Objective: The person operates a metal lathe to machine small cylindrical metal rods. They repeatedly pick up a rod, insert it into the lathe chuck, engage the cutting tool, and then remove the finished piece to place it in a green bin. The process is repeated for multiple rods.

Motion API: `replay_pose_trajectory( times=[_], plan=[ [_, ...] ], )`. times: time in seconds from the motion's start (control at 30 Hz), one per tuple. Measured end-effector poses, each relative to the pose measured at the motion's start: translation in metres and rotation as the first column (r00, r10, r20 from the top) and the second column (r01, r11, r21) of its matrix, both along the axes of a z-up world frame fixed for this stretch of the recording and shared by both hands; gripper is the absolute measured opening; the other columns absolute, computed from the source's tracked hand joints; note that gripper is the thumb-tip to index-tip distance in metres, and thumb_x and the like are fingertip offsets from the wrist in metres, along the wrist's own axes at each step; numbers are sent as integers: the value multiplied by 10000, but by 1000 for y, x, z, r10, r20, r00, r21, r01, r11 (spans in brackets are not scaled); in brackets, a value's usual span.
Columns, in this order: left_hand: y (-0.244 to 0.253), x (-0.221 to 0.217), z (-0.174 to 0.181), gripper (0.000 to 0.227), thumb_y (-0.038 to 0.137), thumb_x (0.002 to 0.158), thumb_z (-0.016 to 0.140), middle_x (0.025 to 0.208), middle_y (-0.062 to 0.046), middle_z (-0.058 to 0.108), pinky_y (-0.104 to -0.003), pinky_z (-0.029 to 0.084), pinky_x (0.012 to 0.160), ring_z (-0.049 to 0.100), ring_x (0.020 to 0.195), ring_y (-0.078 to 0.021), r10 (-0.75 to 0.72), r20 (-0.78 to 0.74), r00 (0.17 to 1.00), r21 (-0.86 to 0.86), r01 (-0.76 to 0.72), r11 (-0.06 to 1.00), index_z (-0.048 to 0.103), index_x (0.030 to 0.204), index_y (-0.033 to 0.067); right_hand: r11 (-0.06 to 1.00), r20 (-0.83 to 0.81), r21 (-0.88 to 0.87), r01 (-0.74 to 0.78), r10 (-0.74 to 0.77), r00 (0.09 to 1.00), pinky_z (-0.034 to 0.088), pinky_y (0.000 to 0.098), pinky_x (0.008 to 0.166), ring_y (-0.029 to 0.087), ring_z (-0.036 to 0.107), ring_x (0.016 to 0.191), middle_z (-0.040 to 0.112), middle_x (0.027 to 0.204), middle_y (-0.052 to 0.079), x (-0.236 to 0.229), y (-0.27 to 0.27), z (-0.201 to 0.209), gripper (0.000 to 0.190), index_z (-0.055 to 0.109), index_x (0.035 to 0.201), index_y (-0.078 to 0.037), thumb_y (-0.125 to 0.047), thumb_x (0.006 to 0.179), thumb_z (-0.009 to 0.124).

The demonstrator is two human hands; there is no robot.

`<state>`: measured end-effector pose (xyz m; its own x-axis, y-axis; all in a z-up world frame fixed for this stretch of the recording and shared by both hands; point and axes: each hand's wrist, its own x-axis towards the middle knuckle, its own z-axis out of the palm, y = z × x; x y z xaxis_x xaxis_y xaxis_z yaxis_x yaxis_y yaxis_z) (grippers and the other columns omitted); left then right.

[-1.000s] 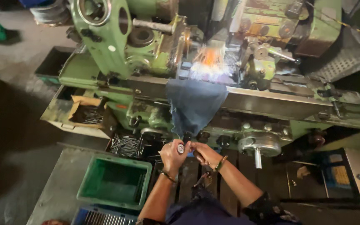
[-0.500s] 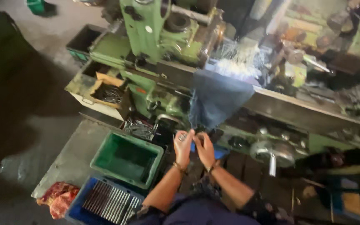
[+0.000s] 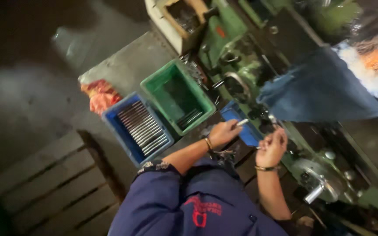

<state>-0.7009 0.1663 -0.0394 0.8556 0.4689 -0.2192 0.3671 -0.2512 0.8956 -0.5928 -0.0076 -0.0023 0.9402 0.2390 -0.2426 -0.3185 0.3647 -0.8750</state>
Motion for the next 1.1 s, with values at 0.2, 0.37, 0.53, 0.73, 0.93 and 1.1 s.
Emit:
replay_pose_trajectory(
  times=[0.2, 0.37, 0.53, 0.73, 0.93, 1.1],
  plan=[
    [90, -51, -114, 225, 309, 947, 614, 1029, -157, 717, -512, 561, 774, 699, 919, -386, 261, -212, 942, 349, -176, 920, 680, 1135, 204, 993, -23, -85, -79, 77, 997, 301, 210, 438, 50, 377, 479, 501, 681, -21, -13, -14, 9, 225, 611, 1160, -167, -370, 1066, 638],
    [118, -45, -170, 302, 164, 953, 547, 1152, -158, 706, -489, 549, 903, 678, 1077, -371, 297, -460, 837, 230, -211, 950, 692, 1208, 236, 986, -51, -133, -104, 98, 994, 321, 216, 465, 60, 403, 514, 507, 701, -18, -25, -21, -1, 209, 607, 1129, -173, -366, 1062, 648],
    [114, -41, -175, 265, 165, 988, 547, 1208, -171, 731, -466, 560, 968, 698, 1132, -356, 279, -477, 834, 201, -206, 958, 712, 1195, 173, 979, -46, -138, -150, 145, 988, 321, 218, 481, 61, 423, 563, 506, 734, -22, -20, -24, -1, 194, 595, 1143, -168, -345, 1092, 653],
    [111, -87, -150, 136, 103, 911, 638, 1017, -149, 701, -488, 534, 856, 652, 973, -372, 579, 294, 760, 346, -650, 677, 710, 1025, 125, 967, -1, -130, -219, 221, 975, 309, 218, 490, 66, 406, 560, 485, 754, -25, -23, -3, 1, 204, 595, 1184, -140, -331, 1124, 637],
    [163, -217, -187, 54, 137, 942, 676, 1008, -148, 682, -509, 512, 820, 637, 936, -376, 826, -30, 563, 570, -669, 476, 691, 993, 126, 940, 1, -190, -283, 288, 958, 315, 223, 486, 66, 386, 531, 494, 727, -13, -28, 19, 6, 215, 602, 1168, -140, -344, 1109, 638],
    [125, -258, -213, 277, 213, 895, 646, 1241, -168, 625, -483, 525, 951, 620, 1127, -391, 268, -590, 762, 351, -57, 935, 695, 1158, 143, 925, 2, -178, -336, 342, 940, 313, 220, 486, 67, 378, 526, 502, 720, -5, -31, 29, 1, 227, 582, 1116, -138, -358, 1119, 640]
  ],
)
